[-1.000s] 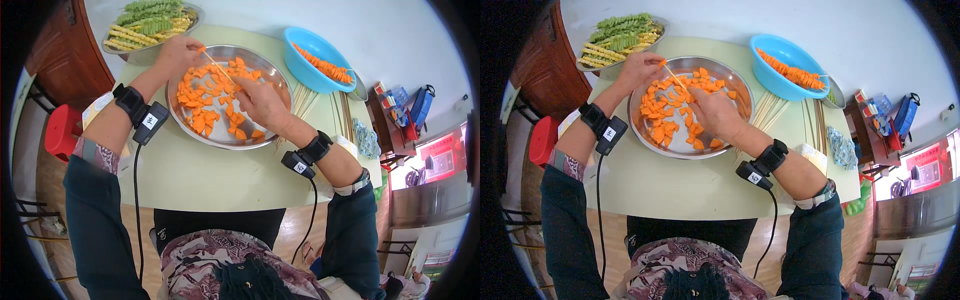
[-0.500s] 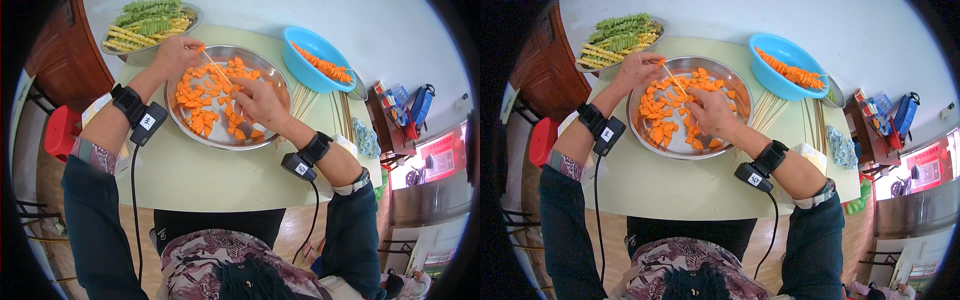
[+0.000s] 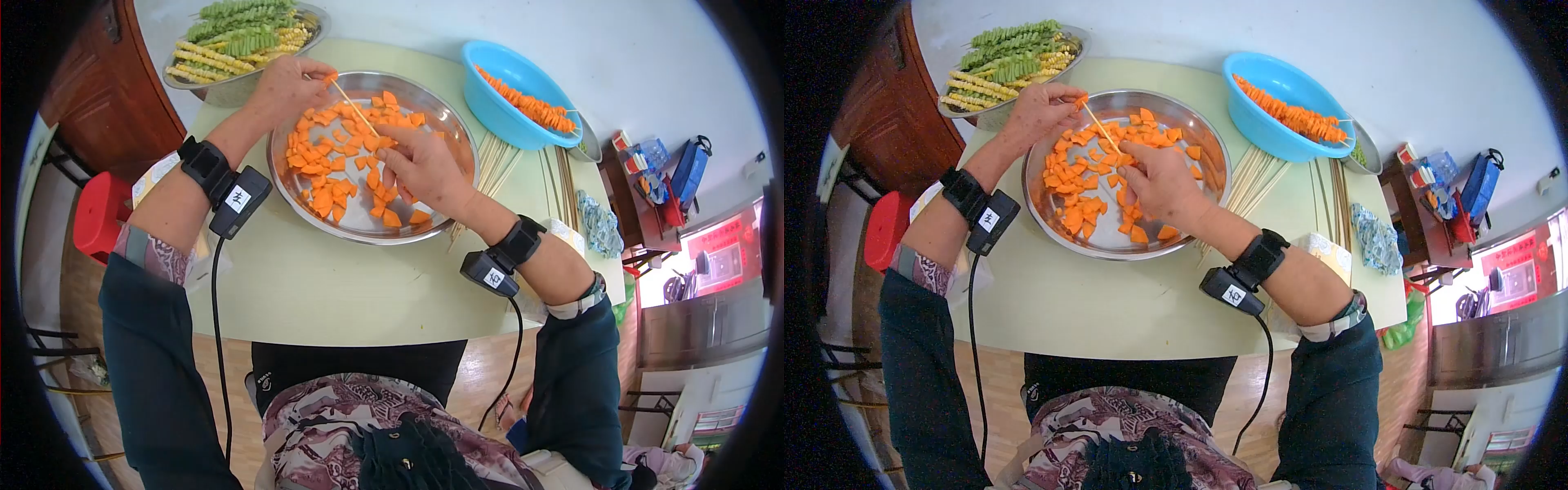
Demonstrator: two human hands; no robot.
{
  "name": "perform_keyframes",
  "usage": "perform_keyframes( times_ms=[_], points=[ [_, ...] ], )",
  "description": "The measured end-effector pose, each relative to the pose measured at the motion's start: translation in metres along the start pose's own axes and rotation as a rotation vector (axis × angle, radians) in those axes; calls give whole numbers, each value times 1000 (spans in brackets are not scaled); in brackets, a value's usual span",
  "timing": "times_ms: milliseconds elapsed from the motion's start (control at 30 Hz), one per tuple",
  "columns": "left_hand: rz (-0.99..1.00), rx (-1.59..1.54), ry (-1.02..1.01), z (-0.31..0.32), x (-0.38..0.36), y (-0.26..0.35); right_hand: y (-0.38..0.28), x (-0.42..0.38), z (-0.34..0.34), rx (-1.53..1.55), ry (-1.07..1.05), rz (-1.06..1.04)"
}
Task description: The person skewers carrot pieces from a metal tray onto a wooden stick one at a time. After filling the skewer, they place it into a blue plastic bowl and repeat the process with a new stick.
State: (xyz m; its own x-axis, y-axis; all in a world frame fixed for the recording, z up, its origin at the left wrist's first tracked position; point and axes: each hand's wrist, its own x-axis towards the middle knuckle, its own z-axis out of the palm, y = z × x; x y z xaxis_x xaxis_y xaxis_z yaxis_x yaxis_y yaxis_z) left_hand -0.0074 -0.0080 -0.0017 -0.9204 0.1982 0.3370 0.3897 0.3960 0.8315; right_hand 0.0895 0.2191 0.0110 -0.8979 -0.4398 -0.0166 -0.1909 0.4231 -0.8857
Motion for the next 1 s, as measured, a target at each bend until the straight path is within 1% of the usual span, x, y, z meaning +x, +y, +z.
perform_keyframes(
  times_ms=[67,100,167,200,267,300,367,400,533,600,633,700,733,767,800,833,900,967,1000],
  points=[
    [24,-7,-21,0,-1,2,8,1,3,-342,144,-229],
    [23,-7,-21,0,-2,3,10,1,4,-341,143,-229],
    [35,44,-17,1,-2,5,11,1,4,-487,195,-246],
    [35,43,-16,4,-4,8,10,2,3,-488,194,-246],
    [114,-21,-277,17,-14,22,5,6,0,-622,197,-258],
    [115,-20,-276,27,-21,38,6,9,-1,-622,198,-259],
    [199,518,-291,42,-37,66,12,14,0,-723,206,-175],
    [106,306,-298,41,-37,65,12,15,-2,-724,201,-177],
    [167,240,-252,41,-27,40,13,14,-6,-579,199,-200],
    [90,131,-302,40,-26,36,14,13,-4,-535,203,-224],
    [89,134,-302,38,-25,36,14,12,-5,-516,230,-225],
    [87,-91,-267,34,-24,36,12,13,-7,-497,255,-229],
    [87,-92,-266,32,-22,37,8,13,-10,-336,259,-171],
    [12,-130,-220,29,-21,37,6,12,-14,-177,262,-112],
    [-61,-167,-172,27,-19,37,6,10,-17,-178,263,-112],
    [-59,-166,-171,25,-16,33,7,10,-20,-154,259,-81],
    [-62,-302,-84,20,-11,22,3,10,-21,-130,251,-55],
    [-81,-297,-92,14,-6,12,-5,4,-17,-239,212,-35],
    [-100,-296,-104,13,-6,13,-6,3,-15,-239,209,-34]
  ],
)
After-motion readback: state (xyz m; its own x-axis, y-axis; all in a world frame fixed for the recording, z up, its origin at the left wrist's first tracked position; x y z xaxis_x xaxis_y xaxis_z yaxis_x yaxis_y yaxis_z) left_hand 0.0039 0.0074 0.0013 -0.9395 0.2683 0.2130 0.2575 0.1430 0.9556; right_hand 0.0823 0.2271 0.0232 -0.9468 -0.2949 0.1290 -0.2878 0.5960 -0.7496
